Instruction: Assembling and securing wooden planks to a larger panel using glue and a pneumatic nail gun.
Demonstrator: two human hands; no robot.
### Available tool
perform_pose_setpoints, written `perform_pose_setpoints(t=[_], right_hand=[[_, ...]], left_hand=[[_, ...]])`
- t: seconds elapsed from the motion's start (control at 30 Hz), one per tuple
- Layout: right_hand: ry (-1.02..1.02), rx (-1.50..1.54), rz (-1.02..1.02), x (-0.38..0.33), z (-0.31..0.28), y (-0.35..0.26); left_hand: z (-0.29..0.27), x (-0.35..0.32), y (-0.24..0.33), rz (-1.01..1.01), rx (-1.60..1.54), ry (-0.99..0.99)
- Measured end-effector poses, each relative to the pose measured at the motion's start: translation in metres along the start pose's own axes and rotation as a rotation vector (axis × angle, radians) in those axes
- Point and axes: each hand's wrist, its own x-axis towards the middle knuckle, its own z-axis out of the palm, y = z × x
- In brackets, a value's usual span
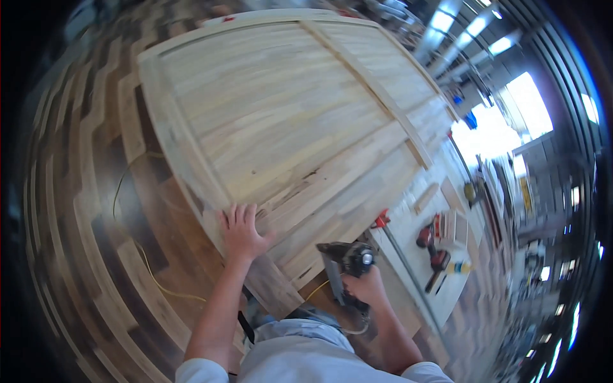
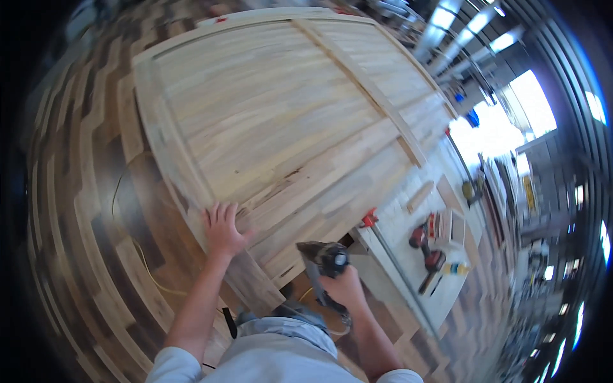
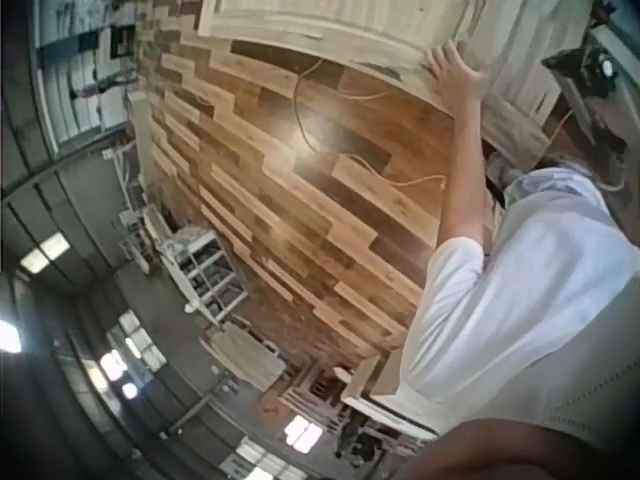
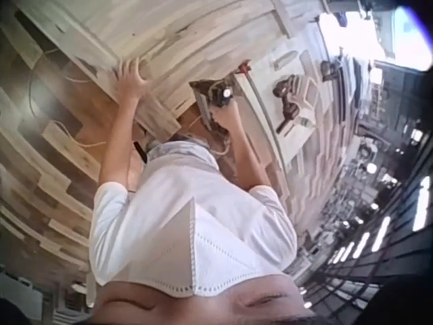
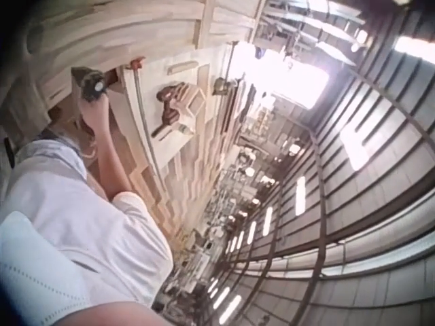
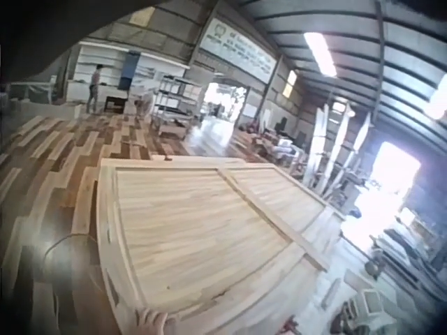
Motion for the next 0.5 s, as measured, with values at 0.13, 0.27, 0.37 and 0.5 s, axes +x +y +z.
perform_pose_setpoints(t=[0.13,0.27,0.37,0.5], right_hand=[[0.299,0.363,0.161,-0.047,-0.044,0.049],[0.662,0.821,0.107,-0.083,-0.092,0.109],[1.014,1.077,0.069,-0.103,-0.132,0.171],[1.279,1.565,-0.004,-0.095,-0.170,0.235]], left_hand=[[-0.011,0.003,0.041,-0.023,0.226,-0.332],[0.012,0.006,0.033,0.052,0.306,-0.332],[0.014,0.016,0.049,0.038,0.278,-0.473],[0.010,0.019,0.055,0.041,0.354,-0.503]])
